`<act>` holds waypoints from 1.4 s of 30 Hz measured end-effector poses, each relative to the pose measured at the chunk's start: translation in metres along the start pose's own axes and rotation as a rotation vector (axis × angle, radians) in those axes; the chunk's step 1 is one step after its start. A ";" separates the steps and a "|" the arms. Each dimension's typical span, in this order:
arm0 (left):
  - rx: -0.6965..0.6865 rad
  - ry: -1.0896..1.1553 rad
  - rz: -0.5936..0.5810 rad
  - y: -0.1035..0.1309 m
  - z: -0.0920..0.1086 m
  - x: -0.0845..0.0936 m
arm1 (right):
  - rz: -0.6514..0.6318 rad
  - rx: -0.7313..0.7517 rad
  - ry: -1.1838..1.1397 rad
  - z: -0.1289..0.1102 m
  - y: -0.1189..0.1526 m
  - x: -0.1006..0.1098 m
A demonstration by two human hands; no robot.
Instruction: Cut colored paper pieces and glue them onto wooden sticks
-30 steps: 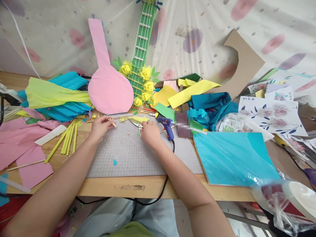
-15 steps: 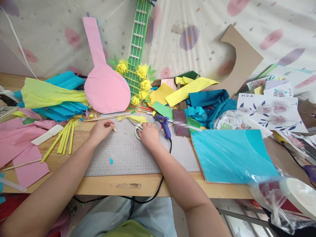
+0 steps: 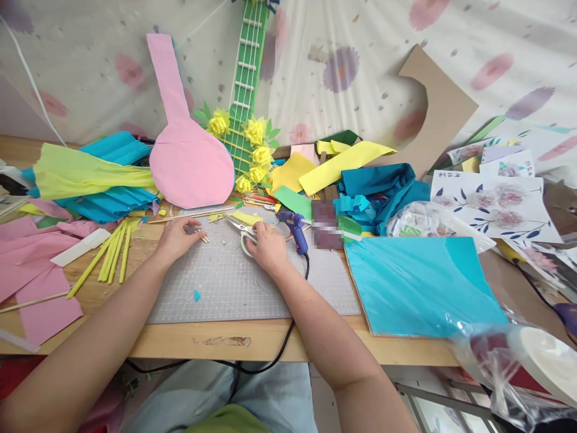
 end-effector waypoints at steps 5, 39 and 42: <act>0.049 0.147 0.059 -0.003 -0.006 0.006 | 0.006 -0.010 -0.014 0.001 0.000 0.000; -0.391 0.063 -0.390 0.004 0.028 -0.008 | 0.040 0.058 0.030 0.001 -0.008 -0.007; -0.412 0.021 -0.373 0.002 0.029 -0.008 | 0.069 0.065 0.015 0.000 -0.008 -0.006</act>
Point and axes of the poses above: each hand's wrist, its own y-axis away from the middle knuckle, its own x-axis out of the back of the hand, z = x × y, the point moved 8 cm from there along -y, towards the middle knuckle, and after that the axes turned 12 degrees about -x, right-handed, at the moved point
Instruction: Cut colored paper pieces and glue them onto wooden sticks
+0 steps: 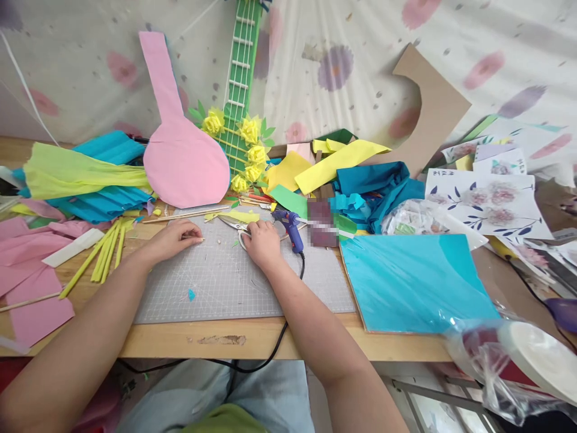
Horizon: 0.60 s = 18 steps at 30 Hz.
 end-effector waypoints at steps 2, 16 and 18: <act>-0.004 -0.027 0.008 -0.001 0.001 0.001 | 0.036 -0.005 -0.005 -0.001 -0.002 0.003; 0.051 -0.057 0.082 -0.001 0.000 0.007 | -0.142 0.000 0.308 -0.032 -0.108 -0.034; 0.081 -0.060 0.098 0.000 -0.002 0.010 | -0.160 -0.014 0.337 -0.031 -0.117 -0.041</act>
Point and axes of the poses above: each hand's wrist, its own y-axis away from the middle knuckle, its own x-axis out of the back of the hand, z = x × y, the point moved 8 cm from there along -y, towards the middle knuckle, and after that the axes turned 12 degrees about -x, right-handed, at the moved point
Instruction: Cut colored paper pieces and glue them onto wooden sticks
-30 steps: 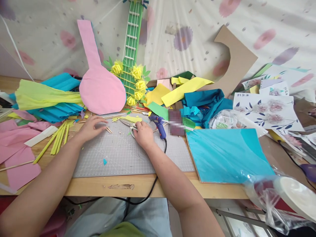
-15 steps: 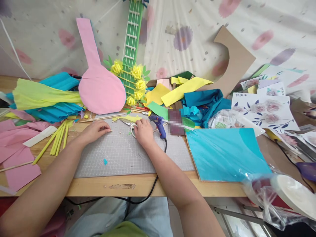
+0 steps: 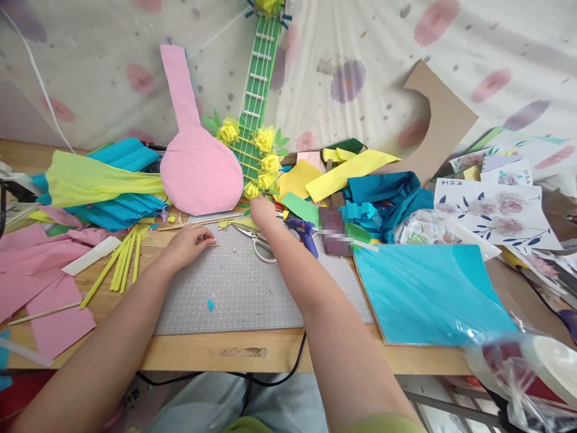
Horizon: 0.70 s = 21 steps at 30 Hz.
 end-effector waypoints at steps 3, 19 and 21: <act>0.035 -0.003 0.016 0.000 -0.002 0.003 | -0.005 -0.035 0.018 0.002 -0.008 -0.004; 0.111 0.085 0.157 0.002 -0.008 0.003 | 0.271 -0.026 -0.599 -0.004 0.020 0.060; 0.188 0.183 0.255 0.004 -0.014 0.007 | 0.192 -0.063 -0.980 0.006 0.030 0.061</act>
Point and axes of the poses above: each hand's wrist, its own y-axis away from the middle knuckle, its own x-axis out of the back of the hand, z = x × y, the point moved 8 cm from there along -y, towards the middle knuckle, and after that the axes turned 12 degrees about -x, right-handed, at the moved point
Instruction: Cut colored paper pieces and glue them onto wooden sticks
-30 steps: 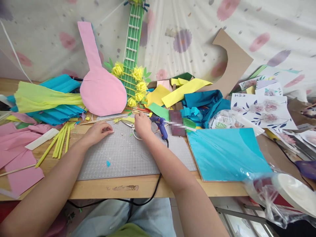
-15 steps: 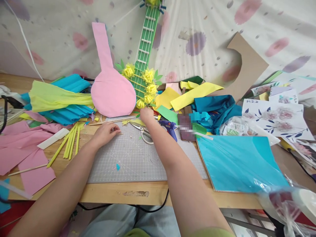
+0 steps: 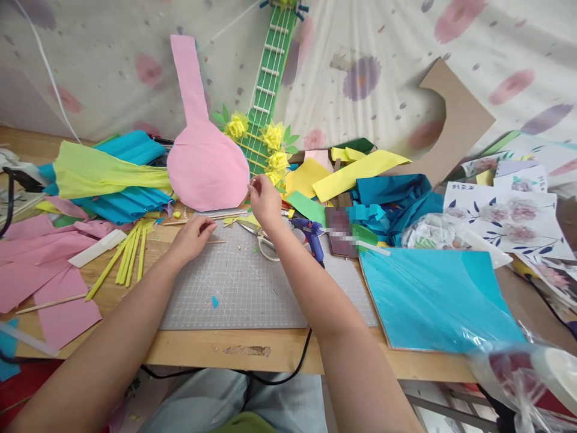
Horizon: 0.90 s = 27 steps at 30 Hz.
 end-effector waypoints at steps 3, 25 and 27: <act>0.206 0.323 0.054 0.003 -0.009 -0.004 | -0.300 -0.211 -0.490 0.015 0.023 -0.012; 0.445 0.983 -0.351 0.033 0.033 -0.068 | -0.590 -0.378 -0.829 0.062 0.081 -0.039; 0.442 0.978 -0.347 0.033 0.033 -0.068 | -0.573 -0.374 -0.828 0.061 0.081 -0.038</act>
Point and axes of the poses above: each hand's wrist, its own y-axis away from the middle knuckle, its own x-axis out of the back of the hand, z = x × y, the point moved 8 cm from there along -y, towards the middle knuckle, and after that the axes turned 12 degrees about -x, right-handed, at the moved point
